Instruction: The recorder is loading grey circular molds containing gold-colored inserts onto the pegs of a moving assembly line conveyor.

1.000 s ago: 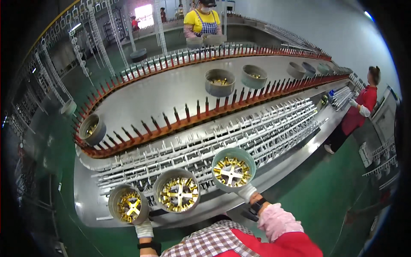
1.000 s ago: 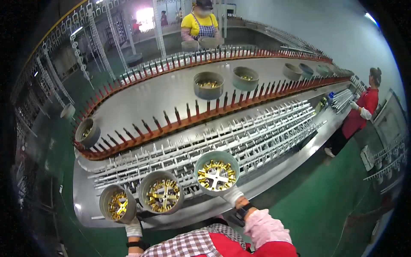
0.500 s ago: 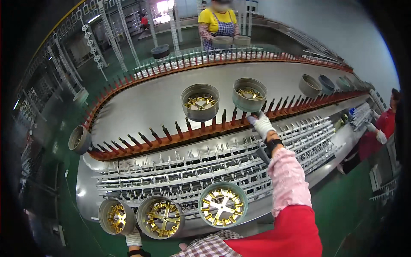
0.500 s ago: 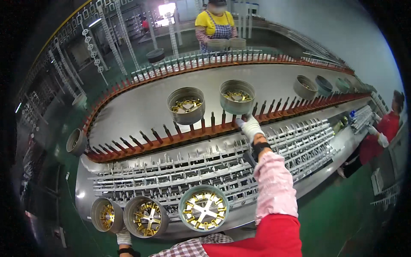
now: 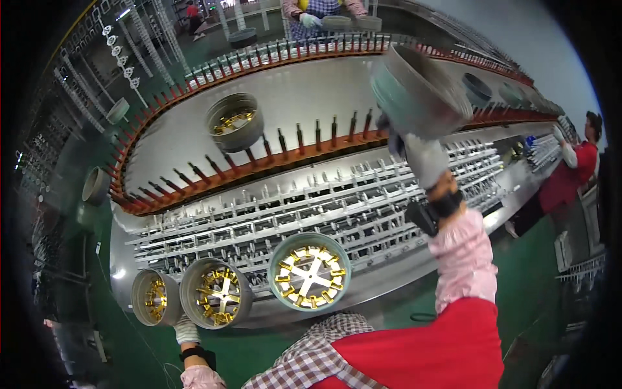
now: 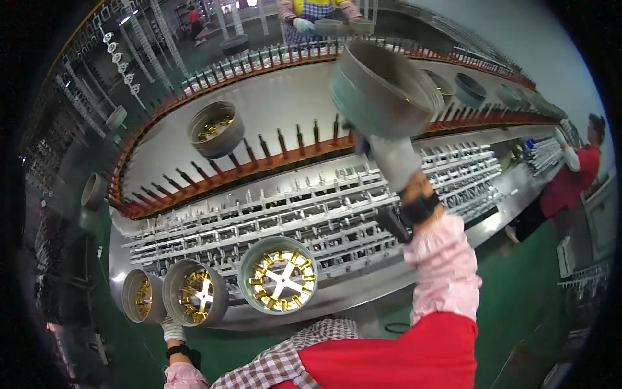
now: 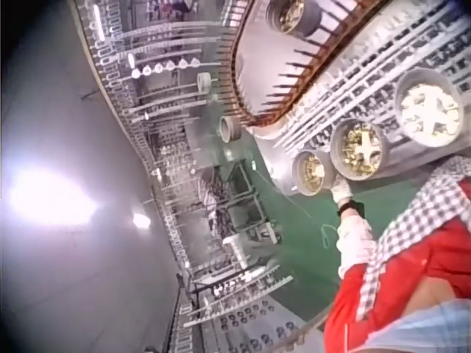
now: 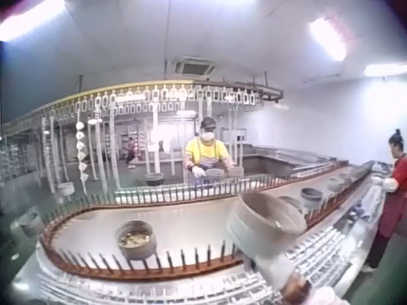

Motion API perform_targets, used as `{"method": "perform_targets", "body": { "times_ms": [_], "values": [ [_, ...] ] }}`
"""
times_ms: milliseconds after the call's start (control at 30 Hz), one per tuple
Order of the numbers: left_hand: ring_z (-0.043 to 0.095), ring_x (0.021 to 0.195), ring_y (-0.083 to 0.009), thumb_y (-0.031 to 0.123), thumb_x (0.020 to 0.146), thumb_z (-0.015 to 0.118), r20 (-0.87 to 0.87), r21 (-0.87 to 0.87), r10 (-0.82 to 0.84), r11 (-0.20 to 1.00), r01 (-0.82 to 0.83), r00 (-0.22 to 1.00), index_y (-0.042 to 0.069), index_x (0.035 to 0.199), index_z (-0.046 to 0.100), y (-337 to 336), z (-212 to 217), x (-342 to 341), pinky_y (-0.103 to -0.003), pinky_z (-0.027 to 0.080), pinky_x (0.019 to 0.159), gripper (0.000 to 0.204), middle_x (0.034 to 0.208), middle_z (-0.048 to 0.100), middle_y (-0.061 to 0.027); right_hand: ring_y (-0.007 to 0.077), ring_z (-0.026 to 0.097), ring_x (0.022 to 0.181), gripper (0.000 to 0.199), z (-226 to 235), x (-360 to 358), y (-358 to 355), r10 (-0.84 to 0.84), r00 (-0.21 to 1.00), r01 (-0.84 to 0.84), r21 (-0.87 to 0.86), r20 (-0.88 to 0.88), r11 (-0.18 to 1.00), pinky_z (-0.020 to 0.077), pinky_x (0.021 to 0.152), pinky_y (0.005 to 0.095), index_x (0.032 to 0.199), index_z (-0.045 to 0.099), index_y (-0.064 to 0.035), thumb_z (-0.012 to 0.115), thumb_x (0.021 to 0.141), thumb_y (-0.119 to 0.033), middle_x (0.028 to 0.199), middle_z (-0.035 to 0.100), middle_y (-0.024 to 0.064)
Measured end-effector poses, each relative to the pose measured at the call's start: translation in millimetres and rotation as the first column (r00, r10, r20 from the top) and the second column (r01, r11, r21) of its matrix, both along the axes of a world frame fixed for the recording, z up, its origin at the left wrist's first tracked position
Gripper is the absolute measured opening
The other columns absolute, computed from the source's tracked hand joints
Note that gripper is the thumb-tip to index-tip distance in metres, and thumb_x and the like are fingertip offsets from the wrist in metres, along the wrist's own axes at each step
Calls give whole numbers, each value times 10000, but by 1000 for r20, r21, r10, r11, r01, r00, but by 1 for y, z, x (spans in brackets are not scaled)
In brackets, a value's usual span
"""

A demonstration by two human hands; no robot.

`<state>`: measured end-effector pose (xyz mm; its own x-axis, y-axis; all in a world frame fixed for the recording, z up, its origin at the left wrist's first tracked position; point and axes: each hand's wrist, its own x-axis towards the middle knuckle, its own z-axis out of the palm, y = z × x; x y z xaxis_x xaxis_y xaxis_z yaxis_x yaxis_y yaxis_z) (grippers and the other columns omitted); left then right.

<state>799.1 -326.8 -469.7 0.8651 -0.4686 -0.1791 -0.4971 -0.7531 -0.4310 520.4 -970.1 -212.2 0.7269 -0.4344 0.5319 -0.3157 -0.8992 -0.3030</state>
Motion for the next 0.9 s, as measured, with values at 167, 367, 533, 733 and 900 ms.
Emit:
{"method": "perform_targets", "body": {
  "times_ms": [167,367,533,733,900],
  "values": [
    [590,855,-205,114,830,383,177,160,-107,984,79,978,-6,941,544,-15,-19,16,-318,480,733,230,962,577,-184,219,571,774,158,-104,-133,63,-158,929,117,-138,-334,983,448,686,333,880,563,-59,436,788,-74,794,581,67],
    [618,776,-213,124,821,449,134,61,-26,998,18,991,90,1010,546,44,-42,51,-333,487,662,215,928,624,-74,228,562,840,189,-189,-123,88,-154,855,140,-66,-495,988,442,751,341,928,562,-58,426,800,-89,855,589,73],
    [580,911,-230,138,895,342,-61,-287,-26,958,7,998,28,1115,536,-70,6,17,-293,454,798,314,982,610,-131,236,556,895,217,-219,-181,68,-255,662,196,-167,-705,966,437,805,347,968,561,-57,418,811,-102,905,595,79],
    [580,954,-182,122,825,474,70,128,78,988,-87,994,75,1096,512,12,-30,38,-300,471,766,278,1078,572,-72,210,432,1133,367,-217,-127,78,158,977,-210,546,142,811,351,957,351,1230,407,-87,347,890,-211,1256,440,86],
    [604,885,-265,122,832,445,-93,-7,92,996,-93,991,93,984,610,-111,27,-11,-375,491,728,226,1008,606,-135,268,453,1078,355,-183,-139,104,-3,998,28,394,-64,919,305,979,405,1159,486,-145,455,819,-242,1148,512,76]
  ]
}}
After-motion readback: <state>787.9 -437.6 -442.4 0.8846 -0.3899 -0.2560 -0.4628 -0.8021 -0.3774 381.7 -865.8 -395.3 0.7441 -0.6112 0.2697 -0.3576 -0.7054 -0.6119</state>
